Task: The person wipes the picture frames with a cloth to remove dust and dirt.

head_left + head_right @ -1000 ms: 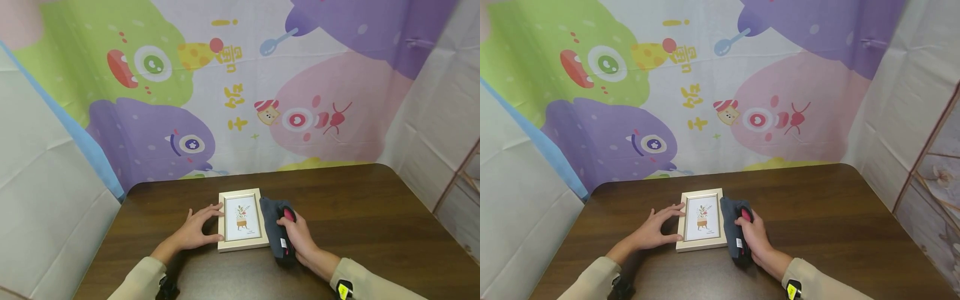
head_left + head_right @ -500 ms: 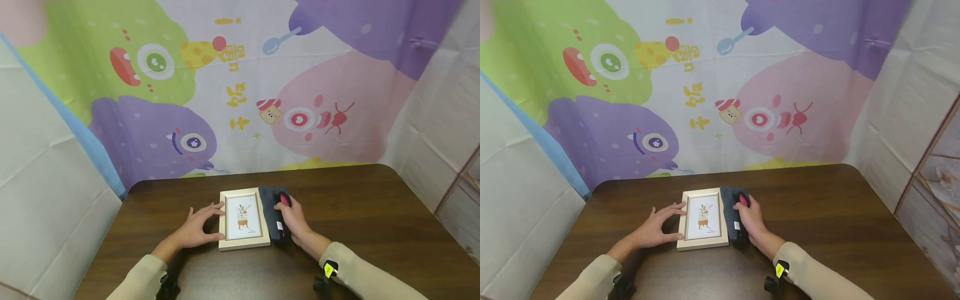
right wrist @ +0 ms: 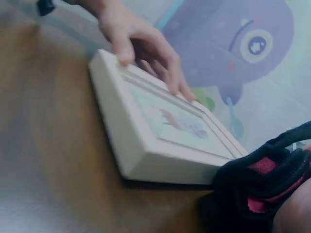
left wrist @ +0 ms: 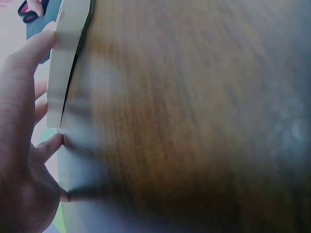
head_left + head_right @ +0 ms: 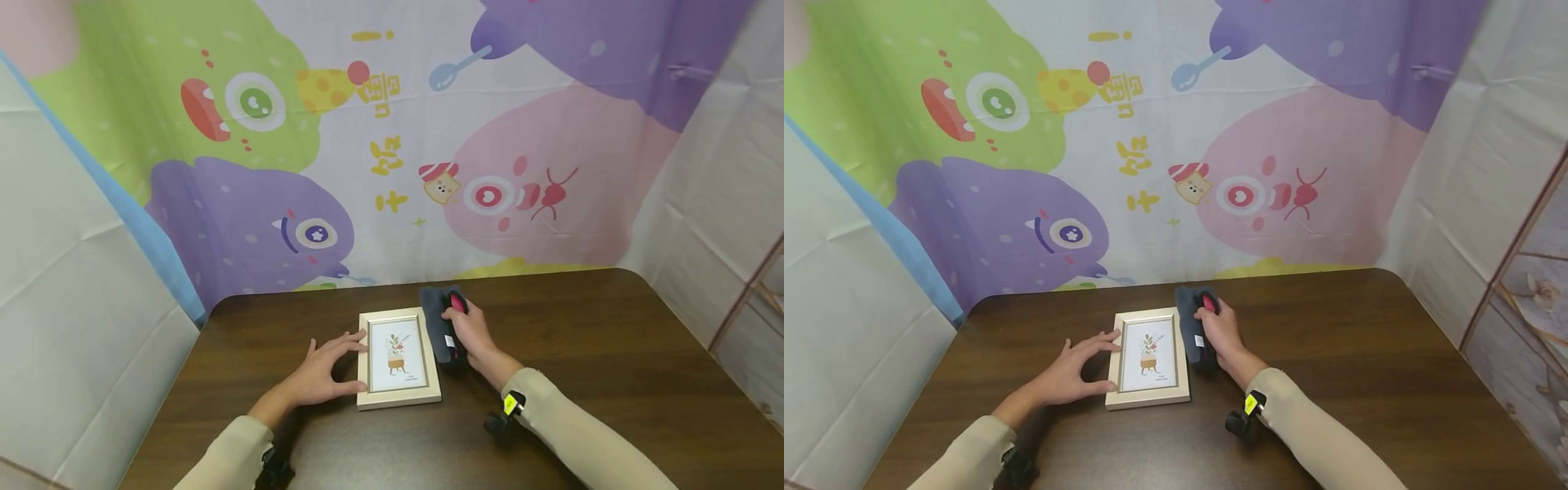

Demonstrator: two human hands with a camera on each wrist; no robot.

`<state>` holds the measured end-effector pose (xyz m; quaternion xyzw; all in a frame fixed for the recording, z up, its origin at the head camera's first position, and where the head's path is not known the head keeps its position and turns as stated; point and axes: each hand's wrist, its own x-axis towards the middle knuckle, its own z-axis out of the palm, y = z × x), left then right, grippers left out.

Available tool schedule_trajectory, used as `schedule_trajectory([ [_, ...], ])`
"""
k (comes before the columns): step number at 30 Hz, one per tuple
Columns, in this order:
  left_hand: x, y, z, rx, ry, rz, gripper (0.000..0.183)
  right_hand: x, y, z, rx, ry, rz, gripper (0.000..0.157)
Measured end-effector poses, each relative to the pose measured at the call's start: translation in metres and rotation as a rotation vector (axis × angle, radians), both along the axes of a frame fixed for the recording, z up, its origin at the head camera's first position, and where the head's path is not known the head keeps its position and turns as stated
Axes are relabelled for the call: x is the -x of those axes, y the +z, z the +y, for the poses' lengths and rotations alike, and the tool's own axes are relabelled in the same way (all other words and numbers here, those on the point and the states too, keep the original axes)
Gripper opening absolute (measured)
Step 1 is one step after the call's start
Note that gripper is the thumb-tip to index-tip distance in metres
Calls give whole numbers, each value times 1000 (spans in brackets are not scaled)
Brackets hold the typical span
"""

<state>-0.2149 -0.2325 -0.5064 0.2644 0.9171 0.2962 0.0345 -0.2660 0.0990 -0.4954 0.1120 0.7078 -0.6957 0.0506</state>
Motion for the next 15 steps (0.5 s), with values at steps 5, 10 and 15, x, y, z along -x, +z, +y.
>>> schedule_trajectory([
  [5, 0, -1, 0, -5, -1, -12, 63, 11, 1, -3, 1, -10, 16, 46],
  [10, 0, -2, 0, -6, -1, -28, 63, 12, 2, -3, -12, -6, 10, 44],
  [15, 1, -2, -1, 1, 1, -23, 63, 12, 4, 0, 13, 9, 2, 46],
])
